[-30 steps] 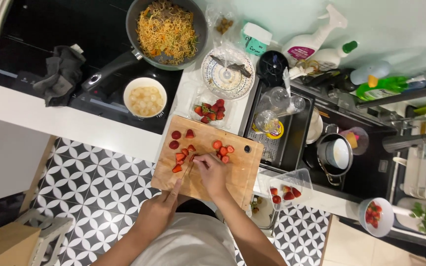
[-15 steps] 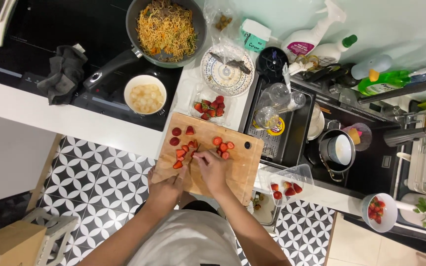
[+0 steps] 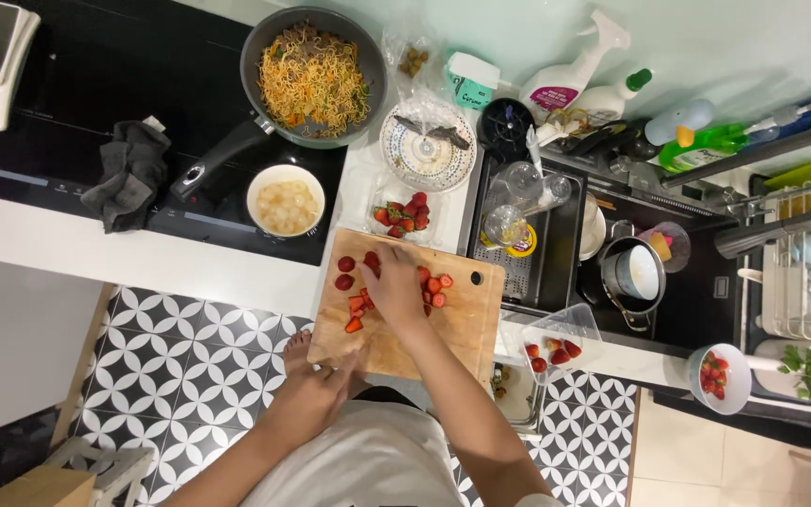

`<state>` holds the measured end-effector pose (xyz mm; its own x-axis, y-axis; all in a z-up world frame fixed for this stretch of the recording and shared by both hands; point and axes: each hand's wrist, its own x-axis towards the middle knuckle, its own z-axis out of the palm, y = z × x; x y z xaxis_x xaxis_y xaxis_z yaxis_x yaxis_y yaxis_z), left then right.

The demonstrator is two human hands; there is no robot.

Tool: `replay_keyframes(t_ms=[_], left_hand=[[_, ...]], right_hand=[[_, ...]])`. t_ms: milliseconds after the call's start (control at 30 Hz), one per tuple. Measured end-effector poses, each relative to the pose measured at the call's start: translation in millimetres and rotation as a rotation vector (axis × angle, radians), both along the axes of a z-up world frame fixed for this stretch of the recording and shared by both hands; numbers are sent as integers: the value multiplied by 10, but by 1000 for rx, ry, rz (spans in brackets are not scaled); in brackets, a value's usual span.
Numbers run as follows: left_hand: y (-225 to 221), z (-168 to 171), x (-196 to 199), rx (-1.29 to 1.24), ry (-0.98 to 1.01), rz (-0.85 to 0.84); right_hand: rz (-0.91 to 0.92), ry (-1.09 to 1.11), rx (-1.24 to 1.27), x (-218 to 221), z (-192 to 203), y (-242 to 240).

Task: Slicing strawberries on a cutting board and washing them in a container.

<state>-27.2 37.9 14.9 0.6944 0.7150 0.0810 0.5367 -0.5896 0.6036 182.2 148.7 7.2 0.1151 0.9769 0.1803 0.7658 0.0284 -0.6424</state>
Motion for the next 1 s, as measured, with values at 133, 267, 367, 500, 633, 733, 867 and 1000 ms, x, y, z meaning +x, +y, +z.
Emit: replay_keyframes(t_ms=[133,267,367,500,633,733,867,1000], left_hand=[[120,-311,137,-166,69,11],[190,-340,141,-74,91,154],[200,-329,139,101,220,204],[233,-367,148,161,240,180],[288,-144,142,101,279,81],[239,-244,122,-135,254,28],[163,-423,130,109,98,10],[439,153,328,-72,331,16]], right_hand=[[-29,84,-33,88,-87,-17],[-135,425,-145,232,-80,-351],[-134,361,-198,209,-113,-582],[-75,220,-103,188,-355,-708],[-152,325,-56,89,-160,-690],[-176,361,-109,121,-152,-673],[-121,386,-105,147,-123,-674],[-134,410,-81,140,-110,-661]])
